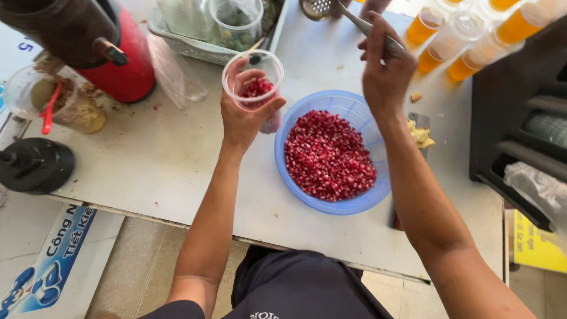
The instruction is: The person scoops pomegranate seeds from a bowl into plastic cups using a slotted spoon and then gathers apples into a blue basket from a storage crate on the floor.
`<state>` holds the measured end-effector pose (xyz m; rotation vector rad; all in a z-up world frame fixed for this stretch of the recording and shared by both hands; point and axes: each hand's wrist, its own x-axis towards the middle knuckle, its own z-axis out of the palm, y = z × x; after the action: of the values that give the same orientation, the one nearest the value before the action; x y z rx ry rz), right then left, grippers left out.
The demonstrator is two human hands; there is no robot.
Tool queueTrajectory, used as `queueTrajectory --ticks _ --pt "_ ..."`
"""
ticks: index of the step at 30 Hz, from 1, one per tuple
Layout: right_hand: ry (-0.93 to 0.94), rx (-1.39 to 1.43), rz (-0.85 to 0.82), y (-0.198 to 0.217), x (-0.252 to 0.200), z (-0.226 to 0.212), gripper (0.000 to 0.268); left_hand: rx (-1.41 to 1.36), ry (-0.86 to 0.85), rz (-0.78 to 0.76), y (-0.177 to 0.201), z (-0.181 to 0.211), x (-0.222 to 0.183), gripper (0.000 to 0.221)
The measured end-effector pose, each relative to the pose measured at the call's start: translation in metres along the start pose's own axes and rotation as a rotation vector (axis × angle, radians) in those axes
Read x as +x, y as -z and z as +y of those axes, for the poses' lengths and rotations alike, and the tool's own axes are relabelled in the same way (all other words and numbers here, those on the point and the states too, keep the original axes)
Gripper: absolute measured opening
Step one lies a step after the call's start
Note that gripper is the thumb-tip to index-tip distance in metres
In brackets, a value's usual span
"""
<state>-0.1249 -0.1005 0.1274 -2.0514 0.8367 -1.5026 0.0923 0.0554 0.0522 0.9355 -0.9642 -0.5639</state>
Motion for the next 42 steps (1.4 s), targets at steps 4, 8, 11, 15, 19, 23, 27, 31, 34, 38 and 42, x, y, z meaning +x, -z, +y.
queueTrajectory --ticks 4,8,11,15,19,23,27,31,34,38,42 --pt "-0.026 -0.039 -0.069 0.095 -0.074 -0.040 0.026 0.032 0.032 -0.076 -0.027 -0.004 0.008 0.096" --pt "0.040 -0.380 -0.201 0.129 -0.137 -0.058 0.028 0.043 0.046 -0.197 -0.049 -0.012 0.003 0.098" --pt "0.129 -0.532 -0.297 0.131 -0.166 -0.053 0.034 0.039 0.088 -0.240 -0.060 -0.018 -0.008 0.099" --pt "0.155 -0.576 -0.373 0.121 -0.189 -0.043 0.039 0.013 0.138 -0.249 -0.060 -0.017 -0.021 0.095" --pt "0.171 -0.577 -0.305 0.102 -0.196 -0.042 0.033 -0.055 0.188 -0.222 -0.052 -0.006 -0.029 0.098" --pt "0.010 -0.473 -0.309 0.102 -0.191 -0.046 0.025 -0.077 0.216 -0.215 -0.049 0.006 -0.033 0.101" --pt "-0.471 -0.133 -0.187 0.115 -0.178 -0.038 0.029 -0.037 0.208 -0.229 -0.049 0.014 -0.031 0.100" --pt "-0.791 0.194 0.038 0.130 -0.162 -0.023 0.033 0.006 0.227 -0.287 -0.058 0.019 -0.028 0.100" --pt "-0.818 0.255 0.094 0.140 -0.158 -0.022 0.031 0.124 0.237 -0.352 -0.068 0.023 -0.026 0.098" --pt "-0.682 0.214 0.110 0.161 -0.144 -0.031 0.030 0.361 0.291 -0.405 -0.084 0.030 -0.024 0.098" --pt "-0.506 0.100 0.115 0.183 -0.116 -0.050 0.032 0.550 0.302 -0.433 -0.097 0.036 -0.017 0.095"
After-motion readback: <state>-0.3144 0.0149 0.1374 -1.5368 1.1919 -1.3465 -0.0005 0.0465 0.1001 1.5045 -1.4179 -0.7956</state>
